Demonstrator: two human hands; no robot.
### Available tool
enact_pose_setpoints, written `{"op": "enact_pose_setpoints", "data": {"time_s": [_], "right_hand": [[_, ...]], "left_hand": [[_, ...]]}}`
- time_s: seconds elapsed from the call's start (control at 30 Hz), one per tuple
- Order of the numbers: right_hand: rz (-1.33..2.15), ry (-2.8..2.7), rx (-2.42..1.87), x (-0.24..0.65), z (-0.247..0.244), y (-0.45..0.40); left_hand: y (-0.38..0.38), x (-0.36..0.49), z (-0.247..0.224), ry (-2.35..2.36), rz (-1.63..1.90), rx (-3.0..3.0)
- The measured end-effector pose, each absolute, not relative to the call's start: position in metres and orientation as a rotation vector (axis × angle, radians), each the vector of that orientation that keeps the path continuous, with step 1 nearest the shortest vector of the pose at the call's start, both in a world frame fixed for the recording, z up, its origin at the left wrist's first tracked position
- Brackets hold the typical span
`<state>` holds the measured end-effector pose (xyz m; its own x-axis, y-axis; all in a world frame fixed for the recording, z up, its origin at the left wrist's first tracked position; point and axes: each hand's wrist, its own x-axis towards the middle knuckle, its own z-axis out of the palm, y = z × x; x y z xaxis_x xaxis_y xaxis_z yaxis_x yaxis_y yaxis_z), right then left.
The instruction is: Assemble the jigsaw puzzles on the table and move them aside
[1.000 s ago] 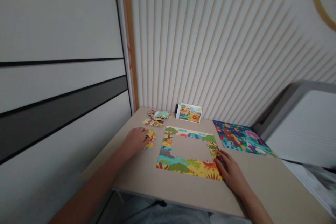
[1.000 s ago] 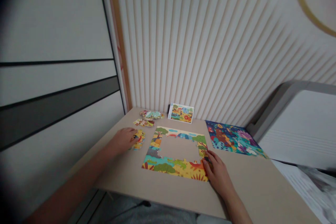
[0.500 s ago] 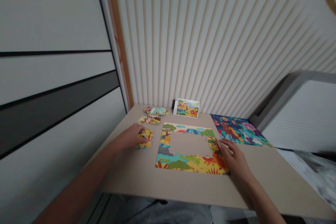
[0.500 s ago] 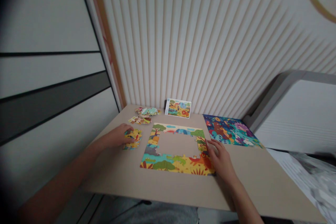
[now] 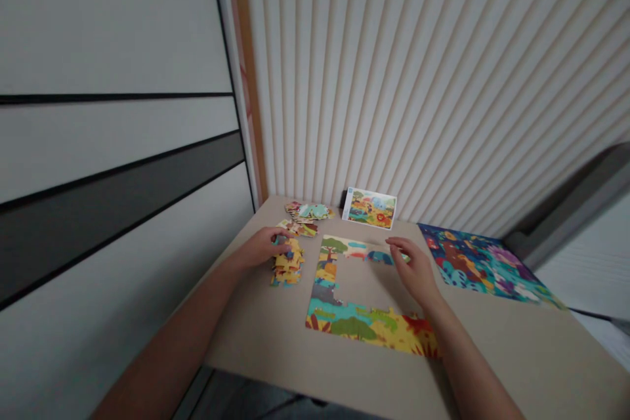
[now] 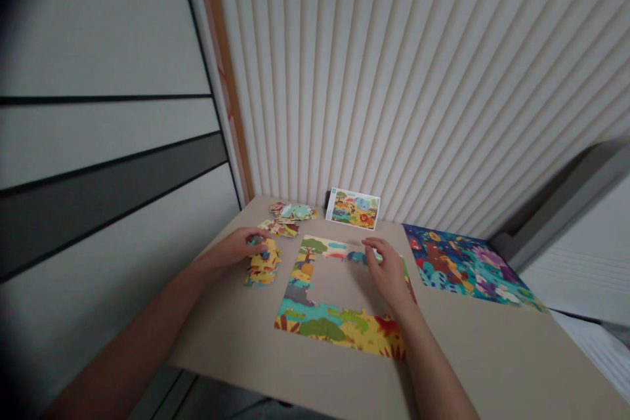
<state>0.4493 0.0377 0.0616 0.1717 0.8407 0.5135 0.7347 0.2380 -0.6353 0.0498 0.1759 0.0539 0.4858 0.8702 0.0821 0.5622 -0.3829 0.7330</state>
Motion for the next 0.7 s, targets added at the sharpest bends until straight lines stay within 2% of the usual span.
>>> {"op": "enact_pose_setpoints", "data": {"time_s": [0.17,0.3,0.5,0.7], "right_hand": [[0.211,-1.617,-1.537,0.43,0.047,0.021],[0.349,-1.589,-1.495,0.406,0.049,0.013],[0.745,-1.588,-1.323,0.366,0.052,0.006],[0.859,-1.515,-1.274,0.366,0.039,0.008]], "left_hand": [[0.167,0.062,0.056,1.244,0.867,1.881],[0.141,0.1,0.061,1.015,1.025,1.466],[0.105,0.149,0.053,0.772,0.959,1.384],[0.089,0.151,0.043,0.729,0.769,1.632]]}}
